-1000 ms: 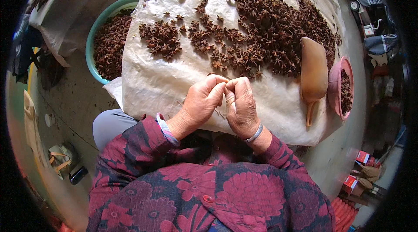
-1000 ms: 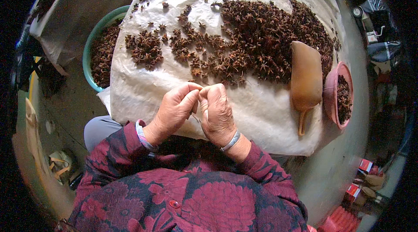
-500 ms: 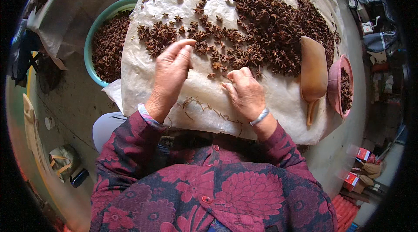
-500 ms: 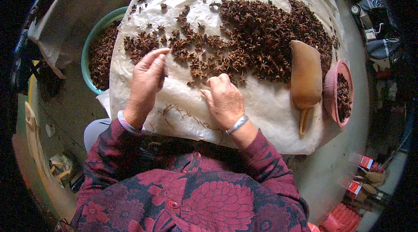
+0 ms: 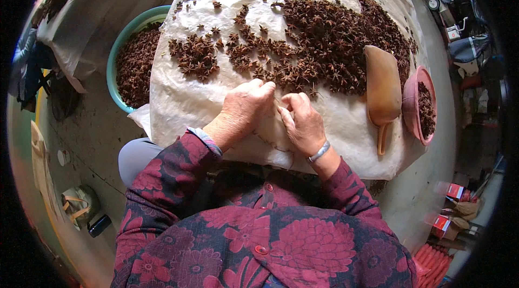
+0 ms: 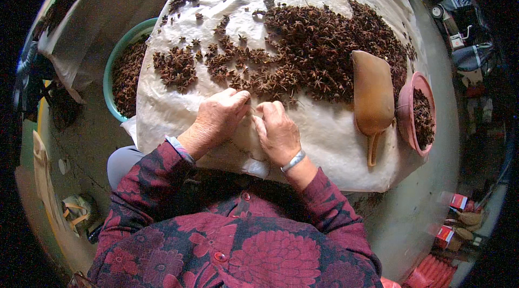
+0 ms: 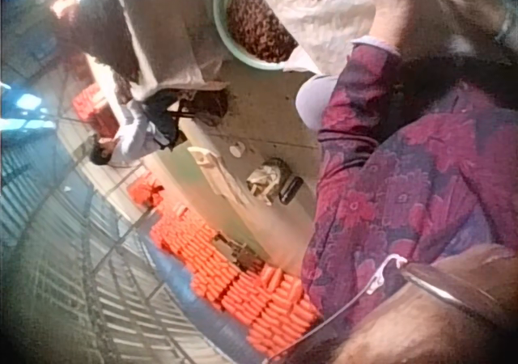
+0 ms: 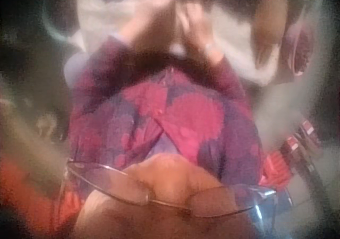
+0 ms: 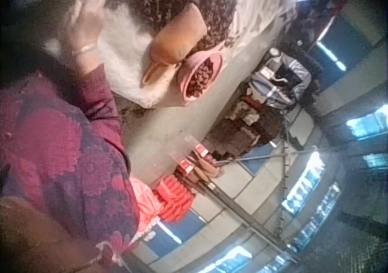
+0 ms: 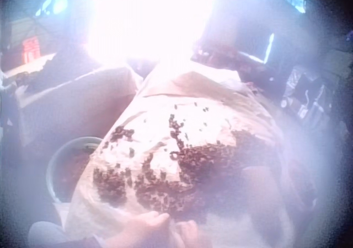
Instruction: The person sits at a low table and sorts star anise by hand, removing stems and debris from the pile. They use a plastic scoop to move the spice and a metal cup to transfer portions, working continuously on the task.
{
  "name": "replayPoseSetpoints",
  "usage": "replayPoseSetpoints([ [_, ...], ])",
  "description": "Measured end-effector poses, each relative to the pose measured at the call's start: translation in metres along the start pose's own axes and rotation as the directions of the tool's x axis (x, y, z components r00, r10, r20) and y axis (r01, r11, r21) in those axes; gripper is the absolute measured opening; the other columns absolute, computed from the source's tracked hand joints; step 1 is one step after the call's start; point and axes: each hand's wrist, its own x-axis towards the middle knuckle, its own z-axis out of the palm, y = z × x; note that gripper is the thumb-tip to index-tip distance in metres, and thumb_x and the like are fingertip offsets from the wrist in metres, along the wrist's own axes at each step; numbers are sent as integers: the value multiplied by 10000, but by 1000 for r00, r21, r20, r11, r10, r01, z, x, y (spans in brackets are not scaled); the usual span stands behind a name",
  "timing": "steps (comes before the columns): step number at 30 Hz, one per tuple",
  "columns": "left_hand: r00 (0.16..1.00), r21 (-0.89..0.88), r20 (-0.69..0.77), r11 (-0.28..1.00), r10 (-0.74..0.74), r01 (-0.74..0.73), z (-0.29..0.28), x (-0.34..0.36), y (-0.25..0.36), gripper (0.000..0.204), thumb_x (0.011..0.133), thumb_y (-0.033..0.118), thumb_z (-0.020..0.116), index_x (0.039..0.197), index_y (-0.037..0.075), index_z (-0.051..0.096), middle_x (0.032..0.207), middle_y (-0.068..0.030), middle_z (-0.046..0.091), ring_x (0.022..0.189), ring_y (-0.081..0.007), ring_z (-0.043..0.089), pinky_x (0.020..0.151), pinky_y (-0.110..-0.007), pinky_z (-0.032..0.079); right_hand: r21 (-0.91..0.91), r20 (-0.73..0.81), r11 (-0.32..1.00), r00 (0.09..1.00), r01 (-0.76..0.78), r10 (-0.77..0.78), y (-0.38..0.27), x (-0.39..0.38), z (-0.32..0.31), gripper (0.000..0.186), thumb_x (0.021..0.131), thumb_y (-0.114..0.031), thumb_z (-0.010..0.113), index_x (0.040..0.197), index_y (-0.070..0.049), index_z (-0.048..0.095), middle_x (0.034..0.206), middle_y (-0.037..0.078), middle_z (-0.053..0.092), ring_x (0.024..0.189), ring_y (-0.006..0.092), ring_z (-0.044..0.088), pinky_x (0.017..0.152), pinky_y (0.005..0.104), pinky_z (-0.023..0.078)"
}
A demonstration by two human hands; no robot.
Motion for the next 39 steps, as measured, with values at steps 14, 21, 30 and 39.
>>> replayPoseSetpoints([
  [14, 973, 42, -152, 983, -173, 181, -42, -5, -36, 340, 924, 155, 669, 1260, 115, 635, 870, -114, 657, 763, -321, 661, 645, -409, 542, 403, 365, 903, 879, 149, -308, -5, 0, -27, 127, 895, -106, 661, 1007, -72, 611, 888, 138, 606, 785, 341, 638, 681, 430, 532],
  [21, 692, -820, 536, -103, -483, 563, -56, 2, -41, 349, 1035, 387, 595, 956, 57, 678, 762, -1, 629, 566, -94, 580, 447, -243, 433, -269, 0, 924, 959, 272, -282, -4, 52, -6, 152, 844, -33, 675, 983, -82, 640, 879, 89, 595, 802, 292, 623, 686, 388, 509],
  [30, 724, -884, 319, 84, -612, 460, -54, 2, -37, 210, 1037, 274, 579, 967, 97, 667, 847, -30, 683, 623, -90, 610, 522, -214, 469, -570, 185, 694, 891, 440, -414, 1, 79, -2, 65, 794, -125, 591, 858, -116, 591, 911, 66, 543, 924, 238, 568, 823, 386, 426],
  [39, 933, -5, -353, 997, 65, -71, -46, 0, -22, 70, 887, 106, 678, 937, 57, 679, 898, -104, 673, 895, -294, 642, 840, -433, 473, 533, 34, 837, 991, -128, 130, 4, 52, -8, 46, 957, -89, 672, 956, -44, 680, 857, -23, 625, 755, 70, 566, 673, 234, 473],
])
